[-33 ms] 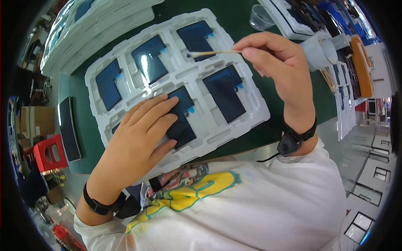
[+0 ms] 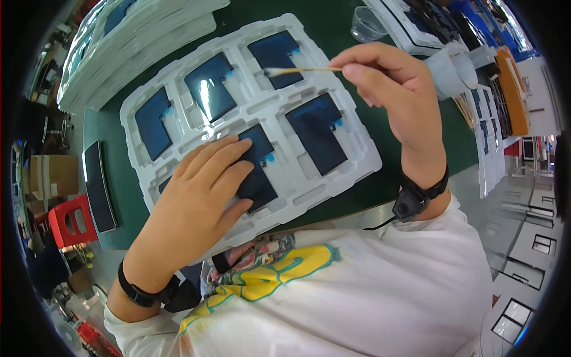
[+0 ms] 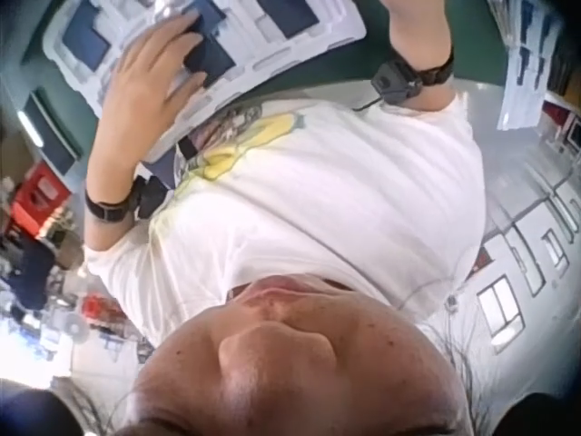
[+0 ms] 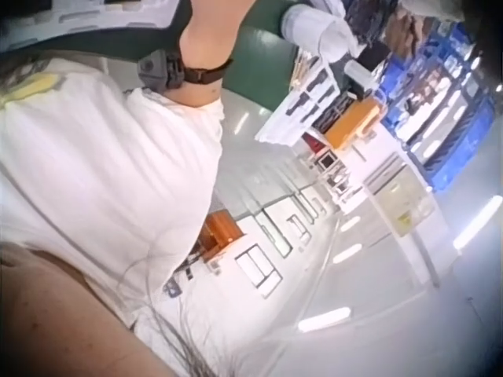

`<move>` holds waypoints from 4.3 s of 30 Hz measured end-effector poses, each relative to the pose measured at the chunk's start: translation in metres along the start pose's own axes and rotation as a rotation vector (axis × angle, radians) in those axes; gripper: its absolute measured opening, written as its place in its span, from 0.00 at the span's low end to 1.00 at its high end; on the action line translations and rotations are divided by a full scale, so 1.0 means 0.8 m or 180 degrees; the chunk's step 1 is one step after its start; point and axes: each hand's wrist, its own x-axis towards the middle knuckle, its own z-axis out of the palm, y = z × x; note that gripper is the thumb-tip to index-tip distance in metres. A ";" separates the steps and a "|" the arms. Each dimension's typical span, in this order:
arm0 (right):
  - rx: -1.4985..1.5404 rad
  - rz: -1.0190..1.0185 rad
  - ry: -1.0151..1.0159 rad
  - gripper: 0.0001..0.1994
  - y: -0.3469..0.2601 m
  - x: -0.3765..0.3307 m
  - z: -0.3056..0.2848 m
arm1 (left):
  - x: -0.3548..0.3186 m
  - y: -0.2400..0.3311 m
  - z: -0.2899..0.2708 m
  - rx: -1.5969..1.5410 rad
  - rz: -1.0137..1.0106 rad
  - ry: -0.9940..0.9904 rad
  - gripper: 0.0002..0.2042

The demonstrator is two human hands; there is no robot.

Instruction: Cleaning the surfaces of electronic components in a tray using a cotton swab and then moving the trays.

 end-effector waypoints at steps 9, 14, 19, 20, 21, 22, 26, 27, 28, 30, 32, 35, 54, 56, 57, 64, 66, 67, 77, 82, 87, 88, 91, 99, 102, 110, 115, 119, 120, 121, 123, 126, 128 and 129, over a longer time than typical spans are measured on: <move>0.0448 -0.0013 0.0732 0.07 0.010 0.001 0.002 | 0.006 0.013 0.024 0.0307 0.0409 -0.0451 0.31; 0.0435 -0.0090 0.0706 0.07 0.010 -0.001 0.002 | -0.022 -0.002 0.014 0.0238 0.0175 -0.0526 0.32; 0.0493 -0.0139 0.0802 0.09 0.006 -0.001 0.002 | 0.010 0.022 -0.002 0.0078 0.0158 -0.0013 0.25; 0.0599 -0.0172 0.0872 0.09 0.007 0.000 0.001 | 0.024 0.028 0.000 0.0067 0.0199 0.0080 0.23; 0.0597 -0.0190 0.0866 0.09 0.009 0.000 -0.002 | 0.041 0.036 0.001 0.0058 0.0248 0.0173 0.20; 0.0789 -0.0262 0.0996 0.09 0.013 0.003 -0.003 | 0.059 0.040 0.008 0.0108 0.0400 0.0589 0.15; 0.1131 -0.0285 0.1240 0.08 0.018 0.006 -0.008 | 0.103 0.047 0.048 0.0202 0.0115 0.0735 0.12; 0.1126 -0.0283 0.1228 0.08 0.017 0.005 -0.008 | 0.109 0.044 0.054 0.0431 0.0032 0.0810 0.11; 0.1123 -0.0299 0.1257 0.08 0.016 0.005 -0.009 | 0.112 0.042 0.059 0.0661 -0.0058 0.0882 0.10; 0.1138 -0.0301 0.1291 0.08 0.012 0.005 -0.005 | 0.109 0.042 0.059 0.0797 -0.0096 0.0749 0.10; 0.1074 -0.0403 0.1297 0.08 0.009 0.006 0.000 | 0.104 0.041 0.053 0.0944 -0.0126 0.0589 0.09; 0.1078 -0.0406 0.1302 0.08 0.006 0.005 0.001 | 0.102 0.042 0.047 0.1234 -0.0050 0.0170 0.09; 0.1132 -0.0518 0.1165 0.09 -0.002 -0.001 -0.003 | 0.063 0.013 0.035 -0.0969 0.0215 0.0981 0.06; 0.1171 -0.0530 0.1136 0.09 0.001 -0.001 -0.006 | 0.062 0.014 0.035 -0.0976 0.0219 0.0970 0.06; 0.1171 -0.0533 0.1122 0.09 0.000 -0.001 -0.008 | 0.060 0.014 0.036 -0.1165 0.0142 0.0989 0.06; 0.0721 -0.0331 0.0913 0.08 -0.014 -0.008 -0.021 | 0.051 0.007 0.020 -0.1868 -0.0253 0.0973 0.04; 0.0581 -0.0282 0.0894 0.08 -0.014 -0.009 -0.019 | 0.046 0.002 0.011 -0.1953 -0.0372 0.0979 0.03; 0.0473 -0.0230 0.0787 0.08 -0.013 -0.009 -0.017 | 0.043 0.001 0.007 -0.2037 -0.0486 0.0982 0.03; 0.0049 0.0421 -0.0358 0.06 -0.024 -0.013 0.009 | 0.018 -0.012 0.008 -0.1983 -0.0640 0.0443 0.06; -0.0311 0.0362 -0.0658 0.06 -0.017 -0.011 0.010 | 0.009 -0.012 0.023 -0.2091 -0.0637 0.0825 0.06; -0.0209 0.0360 -0.0803 0.05 -0.006 -0.012 0.016 | 0.003 -0.015 0.027 -0.2237 -0.0605 0.0909 0.06; -0.0212 0.0356 -0.0822 0.05 -0.005 -0.011 0.018 | 0.002 -0.014 0.029 -0.2241 -0.0616 0.0925 0.06; -0.0265 0.0394 -0.0891 0.05 -0.005 -0.010 0.023 | 0.004 -0.012 0.032 -0.2400 -0.0559 0.1003 0.06; -0.0576 0.0610 -0.1223 0.05 0.001 -0.007 0.017 | 0.003 -0.013 0.031 -0.2475 -0.0555 0.0964 0.06; -0.0508 0.0640 -0.1243 0.05 0.001 -0.005 0.016 | 0.005 -0.012 0.032 -0.2483 -0.0489 0.1014 0.06; -0.0376 0.0559 -0.1003 0.05 0.006 -0.005 0.017 | 0.004 -0.013 0.032 -0.2519 -0.0442 0.0985 0.06; -0.0278 0.0593 -0.1096 0.04 0.006 -0.004 0.017 | 0.006 -0.011 0.031 -0.2539 -0.0453 0.0899 0.06; -0.0369 0.0469 -0.0987 0.04 0.007 -0.003 0.016 | 0.004 -0.010 0.029 -0.2598 -0.0476 0.0855 0.06; -0.0347 0.0607 -0.1178 0.04 0.006 -0.003 0.013 | 0.004 -0.010 0.029 -0.2580 -0.0510 0.0820 0.06; -0.0349 0.0611 -0.1175 0.04 0.005 -0.003 0.012 | 0.004 -0.010 0.029 -0.2583 -0.0507 0.0816 0.06; -0.0326 0.0559 -0.1226 0.04 0.004 -0.002 0.011 | 0.005 -0.010 0.030 -0.2614 -0.0438 0.0881 0.06; -0.0343 0.0384 -0.0829 0.04 0.005 -0.003 0.021 | 0.006 -0.009 0.029 -0.2610 -0.0451 0.0840 0.07; -0.0300 0.0479 -0.0963 0.04 0.007 -0.004 0.017 | 0.006 -0.010 0.030 -0.2611 -0.0425 0.0849 0.07; -0.0256 0.0573 -0.1099 0.04 0.008 -0.004 0.016 | 0.006 -0.010 0.030 -0.2612 -0.0401 0.0860 0.07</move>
